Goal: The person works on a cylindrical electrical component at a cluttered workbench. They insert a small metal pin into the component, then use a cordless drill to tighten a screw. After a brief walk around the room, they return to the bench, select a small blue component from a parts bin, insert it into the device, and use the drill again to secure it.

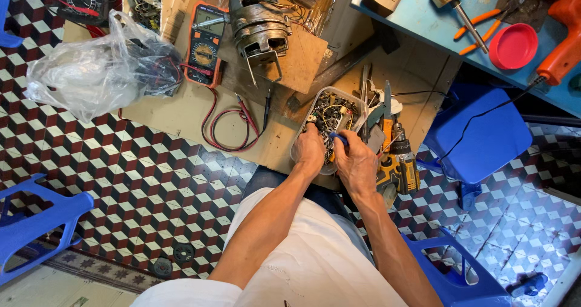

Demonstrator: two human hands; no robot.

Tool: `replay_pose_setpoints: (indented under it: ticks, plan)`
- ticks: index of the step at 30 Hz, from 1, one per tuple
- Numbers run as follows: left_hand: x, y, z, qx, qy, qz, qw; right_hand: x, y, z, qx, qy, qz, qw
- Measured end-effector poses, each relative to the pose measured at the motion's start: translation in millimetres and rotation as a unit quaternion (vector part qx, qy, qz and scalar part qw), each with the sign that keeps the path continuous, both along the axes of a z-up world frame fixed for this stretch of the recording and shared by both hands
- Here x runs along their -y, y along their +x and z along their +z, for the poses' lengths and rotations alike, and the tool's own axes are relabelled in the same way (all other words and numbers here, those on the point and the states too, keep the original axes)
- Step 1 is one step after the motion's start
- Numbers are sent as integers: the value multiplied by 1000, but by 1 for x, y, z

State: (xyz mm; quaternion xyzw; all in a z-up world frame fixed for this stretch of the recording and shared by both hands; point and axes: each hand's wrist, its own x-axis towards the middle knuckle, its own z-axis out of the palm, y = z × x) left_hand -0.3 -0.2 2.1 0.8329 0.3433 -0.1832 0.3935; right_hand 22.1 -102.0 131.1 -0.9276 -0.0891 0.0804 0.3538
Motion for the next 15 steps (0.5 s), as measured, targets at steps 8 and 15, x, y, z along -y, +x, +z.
replay_pose_setpoints:
  ticks: [8, 15]
  plan:
    - [-12, -32, 10, 76, -263, 200, 941, 4, 22, -17, -42, -31, -40, 998]
    - [-19, -44, 8, 61, -376, 236, 894, -2, 12, -21, 65, -74, 21, 995]
